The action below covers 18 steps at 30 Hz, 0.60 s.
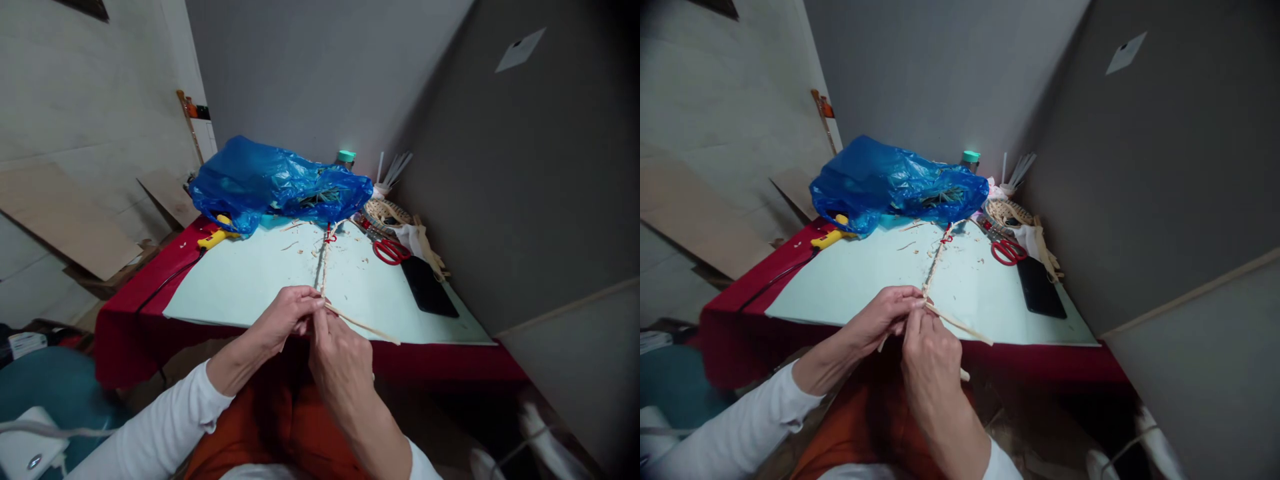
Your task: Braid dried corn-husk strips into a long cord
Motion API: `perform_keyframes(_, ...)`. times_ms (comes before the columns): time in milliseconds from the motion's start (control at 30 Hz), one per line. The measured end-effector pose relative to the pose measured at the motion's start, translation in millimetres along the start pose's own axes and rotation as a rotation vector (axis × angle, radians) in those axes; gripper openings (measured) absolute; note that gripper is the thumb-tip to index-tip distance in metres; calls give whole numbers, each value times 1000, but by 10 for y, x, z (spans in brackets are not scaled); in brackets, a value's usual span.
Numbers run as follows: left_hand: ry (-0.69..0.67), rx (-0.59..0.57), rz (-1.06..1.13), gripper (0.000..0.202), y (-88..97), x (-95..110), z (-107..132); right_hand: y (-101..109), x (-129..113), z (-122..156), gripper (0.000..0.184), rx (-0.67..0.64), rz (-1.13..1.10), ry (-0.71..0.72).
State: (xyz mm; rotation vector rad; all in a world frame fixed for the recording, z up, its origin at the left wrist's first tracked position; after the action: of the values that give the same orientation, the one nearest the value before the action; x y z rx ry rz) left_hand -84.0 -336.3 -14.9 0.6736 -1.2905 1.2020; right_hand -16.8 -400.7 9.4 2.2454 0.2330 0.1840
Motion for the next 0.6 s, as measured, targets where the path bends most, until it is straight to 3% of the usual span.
perform_keyframes(133, -65, -13, -7, 17, 46, 22, 1, 207, 92, -25, 25, -29, -136, 22)
perform_keyframes(267, -70, -49, -7, 19, 34, 16, 2, 367, 398, -180, 25, -7, -241, -181)
perform_keyframes(433, -76, -91, -20, 16, 32, 14, 19, -156, 464, -260, 34, -396, -734, -312)
perform_keyframes(600, -81, -121, -141, 15, 41, 10, 87, -353, 492, -217, 38, -416, -896, -382)
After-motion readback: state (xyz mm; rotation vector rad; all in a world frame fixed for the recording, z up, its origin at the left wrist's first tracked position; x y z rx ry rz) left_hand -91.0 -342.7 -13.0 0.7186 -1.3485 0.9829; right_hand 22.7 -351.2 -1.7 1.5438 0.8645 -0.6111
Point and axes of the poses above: each hand's wrist, its own z-axis away from the middle knuckle, its own y-axis out of the back of the hand, x = y × z, the point moved 6 cm from there along -z, towards the middle knuckle, and after that the axes turned 8 degrees about x, right-handed, at the moved point
